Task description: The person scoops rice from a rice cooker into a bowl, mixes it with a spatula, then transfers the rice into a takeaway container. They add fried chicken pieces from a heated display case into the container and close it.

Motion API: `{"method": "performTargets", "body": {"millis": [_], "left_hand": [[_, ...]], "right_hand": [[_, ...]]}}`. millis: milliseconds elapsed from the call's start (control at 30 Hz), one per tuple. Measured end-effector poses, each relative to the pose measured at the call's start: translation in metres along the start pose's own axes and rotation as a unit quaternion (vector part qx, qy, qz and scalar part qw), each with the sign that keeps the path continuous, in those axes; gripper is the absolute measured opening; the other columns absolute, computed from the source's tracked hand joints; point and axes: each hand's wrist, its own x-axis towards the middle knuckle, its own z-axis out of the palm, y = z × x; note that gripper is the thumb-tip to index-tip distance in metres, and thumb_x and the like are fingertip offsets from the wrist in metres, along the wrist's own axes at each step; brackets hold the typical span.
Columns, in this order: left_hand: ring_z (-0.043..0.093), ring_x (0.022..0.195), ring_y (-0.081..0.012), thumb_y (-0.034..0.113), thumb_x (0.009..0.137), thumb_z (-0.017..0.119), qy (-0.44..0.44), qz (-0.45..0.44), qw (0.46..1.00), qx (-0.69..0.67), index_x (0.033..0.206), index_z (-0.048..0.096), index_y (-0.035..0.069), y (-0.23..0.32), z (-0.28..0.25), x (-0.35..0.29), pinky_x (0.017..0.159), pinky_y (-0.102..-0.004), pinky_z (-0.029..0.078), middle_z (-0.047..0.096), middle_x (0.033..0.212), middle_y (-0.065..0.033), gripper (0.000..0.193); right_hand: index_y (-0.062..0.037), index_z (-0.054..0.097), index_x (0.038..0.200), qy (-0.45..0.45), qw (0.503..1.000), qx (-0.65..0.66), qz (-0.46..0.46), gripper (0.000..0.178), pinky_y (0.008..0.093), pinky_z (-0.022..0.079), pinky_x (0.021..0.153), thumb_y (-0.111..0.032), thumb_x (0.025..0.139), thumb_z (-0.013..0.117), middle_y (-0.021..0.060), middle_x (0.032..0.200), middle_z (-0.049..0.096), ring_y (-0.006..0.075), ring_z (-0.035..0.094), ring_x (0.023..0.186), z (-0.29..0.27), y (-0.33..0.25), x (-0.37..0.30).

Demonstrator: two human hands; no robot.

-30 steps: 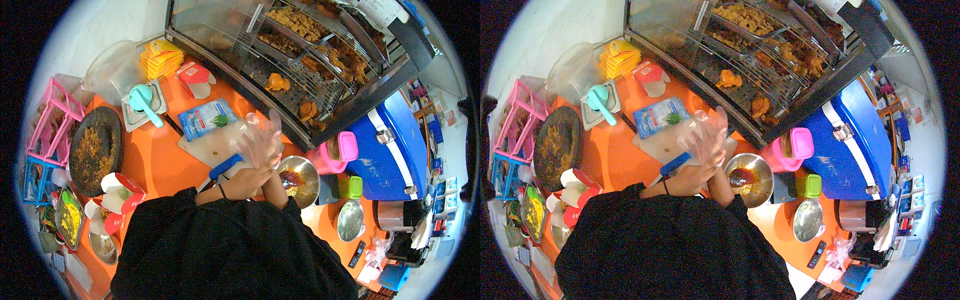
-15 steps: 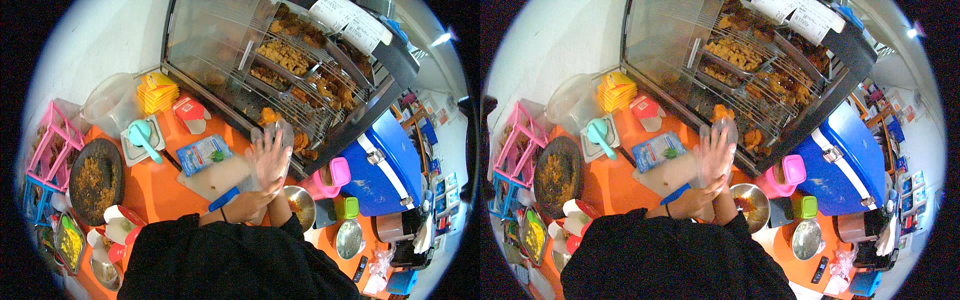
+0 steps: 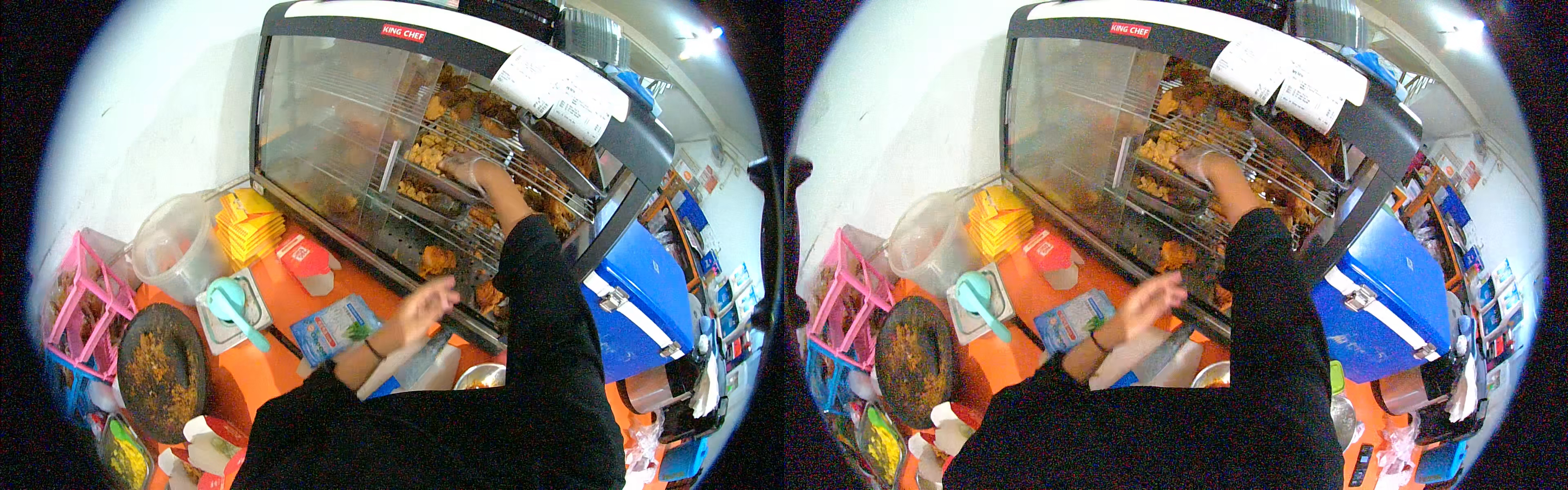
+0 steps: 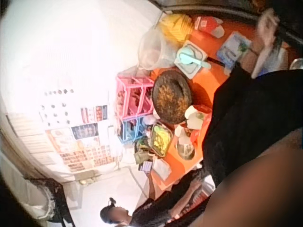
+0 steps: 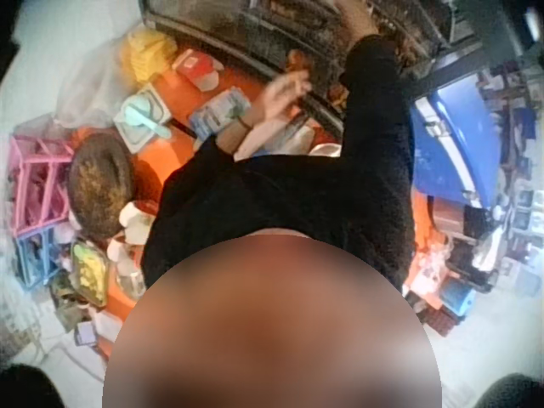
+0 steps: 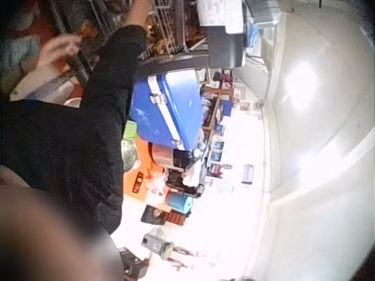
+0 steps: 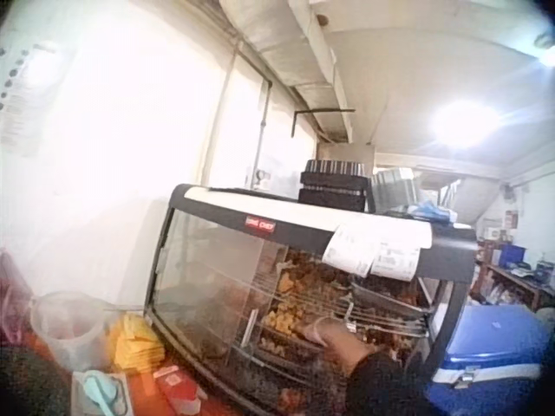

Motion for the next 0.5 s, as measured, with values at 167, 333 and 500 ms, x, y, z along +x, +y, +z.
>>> {"method": "performTargets", "body": {"millis": [167, 333, 500], "left_hand": [[0.044, 0.127, -0.0288, 0.037, 0.097, 0.048, 0.146, -0.016, 0.989, -0.025, 0.149, 0.006, 0.004, 0.041, -0.036, 0.106, 0.101, -0.0402, 0.041, 0.032, 0.146, -0.0170, 0.074], [0.040, 0.131, -0.0315, 0.029, 0.098, 0.048, 0.150, -0.038, 0.985, -0.082, 0.147, 0.000, -0.001, 0.059, -0.031, 0.128, 0.107, -0.0412, 0.035, 0.020, 0.150, -0.0219, 0.075], [0.040, 0.131, -0.0323, 0.026, 0.096, 0.050, 0.124, -0.025, 0.984, -0.128, 0.148, 0.000, 0.000, 0.058, -0.028, 0.130, 0.107, -0.0411, 0.035, 0.031, 0.144, -0.0202, 0.077]], "right_hand": [[-0.0126, 0.060, 0.120, -0.017, 0.988, -0.149, -0.029, 0.034, 0.0421, 0.045, 0.095, -0.023, 0.093, 0.043, 0.0127, 0.126, 0.057, 0.0345, 0.055, 0.113, 0.018, 0.007, 0.027], [-0.0124, 0.059, 0.121, 0.001, 0.983, -0.170, -0.064, 0.036, 0.0444, 0.046, 0.093, -0.028, 0.089, 0.050, 0.0129, 0.124, 0.059, 0.0350, 0.056, 0.112, 0.015, -0.004, 0.009], [-0.0095, 0.058, 0.122, 0.058, 0.981, -0.104, -0.154, 0.050, 0.0451, 0.039, 0.100, -0.045, 0.098, 0.031, 0.0149, 0.128, 0.055, 0.0374, 0.052, 0.115, -0.003, -0.015, -0.009]]}}
